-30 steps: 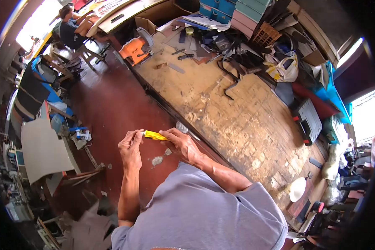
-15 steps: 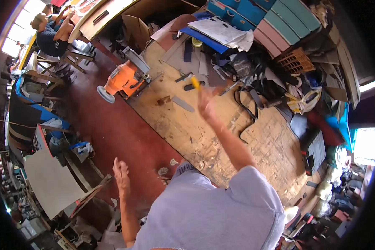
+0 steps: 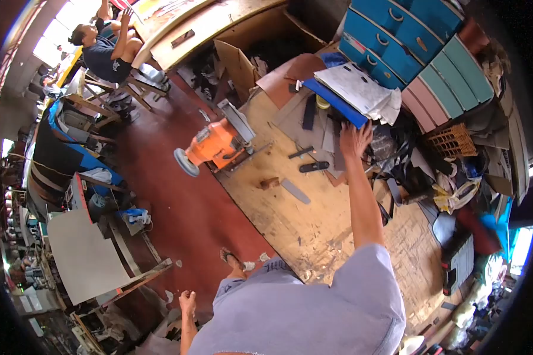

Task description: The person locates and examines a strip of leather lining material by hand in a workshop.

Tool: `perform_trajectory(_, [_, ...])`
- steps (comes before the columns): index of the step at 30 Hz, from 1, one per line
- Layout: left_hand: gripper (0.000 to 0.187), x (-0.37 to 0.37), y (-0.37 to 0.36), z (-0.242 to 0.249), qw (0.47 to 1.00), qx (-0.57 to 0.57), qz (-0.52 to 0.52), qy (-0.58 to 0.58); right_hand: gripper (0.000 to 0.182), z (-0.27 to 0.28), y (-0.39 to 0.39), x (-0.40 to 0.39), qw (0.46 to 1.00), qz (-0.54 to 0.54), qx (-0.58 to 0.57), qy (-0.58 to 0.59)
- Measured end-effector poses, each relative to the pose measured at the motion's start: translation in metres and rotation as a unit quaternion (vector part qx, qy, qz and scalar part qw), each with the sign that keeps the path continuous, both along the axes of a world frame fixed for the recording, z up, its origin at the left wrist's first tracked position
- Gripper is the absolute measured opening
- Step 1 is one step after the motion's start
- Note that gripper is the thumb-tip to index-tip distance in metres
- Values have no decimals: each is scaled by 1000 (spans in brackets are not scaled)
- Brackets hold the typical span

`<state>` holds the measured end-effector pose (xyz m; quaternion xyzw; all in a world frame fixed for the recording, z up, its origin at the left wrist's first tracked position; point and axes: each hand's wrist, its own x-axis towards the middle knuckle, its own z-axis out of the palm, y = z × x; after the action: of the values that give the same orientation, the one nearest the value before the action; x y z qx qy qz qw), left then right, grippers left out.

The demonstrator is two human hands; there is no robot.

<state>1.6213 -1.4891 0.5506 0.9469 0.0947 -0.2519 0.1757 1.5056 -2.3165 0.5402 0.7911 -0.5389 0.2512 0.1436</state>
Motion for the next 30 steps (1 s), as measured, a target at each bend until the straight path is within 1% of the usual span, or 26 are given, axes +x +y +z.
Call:
perform_trajectory(1, [49,7,3,-7,1000,-13,5,13,48,19,31,-12,998,30,13,-44])
perform_trajectory(2, [51,11,0,-9,1000,24,-13,12,44,24,54,-33,989,97,34,-111])
perform_trajectory(3, [51,16,2,-13,1000,16,-16,19,39,10,74,-66,975,146,70,-152])
perform_trajectory(4, [51,24,2,-20,999,9,-23,29,33,-18,102,-101,882,156,226,-384])
perform_trajectory(5, [52,34,3,-30,999,3,-33,39,29,-21,131,-142,952,62,204,-219])
perform_trajectory(6, [54,46,15,-52,998,-26,-28,59,24,-13,167,-181,968,-37,218,-120])
perform_trajectory(7, [46,61,26,-88,996,-22,-38,76,20,-22,198,-218,963,-57,152,-215])
perform_trajectory(8, [38,78,34,-123,994,-19,-50,93,16,-44,223,-269,922,-202,230,-238])
perform_trajectory(9, [31,94,37,-137,992,-14,-64,111,12,-117,240,-358,888,-163,190,-385])
perform_trajectory(10, [20,114,27,-129,976,-99,-59,184,9,-100,276,-393,868,-194,191,-415])
perform_trajectory(11, [21,136,13,-126,948,-173,-54,262,9,-105,314,-437,913,-289,143,-251])
perform_trajectory(12, [26,151,-8,-116,938,-212,-62,267,10,-80,364,-450,934,-318,141,-88])
perform_trajectory(13, [34,165,-28,-109,926,-250,-71,275,12,-58,415,-463,926,-339,144,78])
perform_trajectory(15, [24,199,-65,-115,929,-254,-81,257,16,-44,521,-473,900,-401,158,65])
perform_trajectory(17, [12,226,-97,-120,927,-270,-136,220,24,-44,606,-471,877,-447,171,52])
perform_trajectory(18, [12,236,-111,-120,924,-269,-174,211,28,-47,638,-467,867,-465,174,42])
perform_trajectory(19, [18,246,-123,-122,918,-270,-209,202,33,-50,665,-464,858,-482,175,34])
perform_trajectory(20, [19,253,-137,-124,916,-251,-242,199,38,-55,709,-451,857,-484,177,12])
perform_trajectory(22, [23,261,-153,-131,909,-208,-305,193,46,-99,813,-452,810,-500,267,-149])
perform_trajectory(23, [23,262,-157,-134,907,-195,-316,197,46,-51,825,-394,648,-594,299,-372])
perform_trajectory(24, [23,262,-163,-134,904,-182,-330,199,41,-68,872,-388,628,-602,324,-372])
perform_trajectory(26, [26,259,-176,-128,895,-158,-360,210,30,-56,921,-331,492,-664,221,-518])
perform_trajectory(27, [27,252,-181,-125,889,-163,-369,217,27,-67,953,-326,486,-666,285,-490])
perform_trajectory(28, [28,245,-182,-123,882,-168,-378,224,24,-97,1004,-333,477,-663,348,-460])
perform_trajectory(29, [29,238,-181,-120,876,-172,-386,232,22,-116,1038,-334,466,-656,411,-429])
perform_trajectory(30, [31,230,-181,-117,871,-160,-395,246,14,-123,1052,-330,433,-646,340,-528])
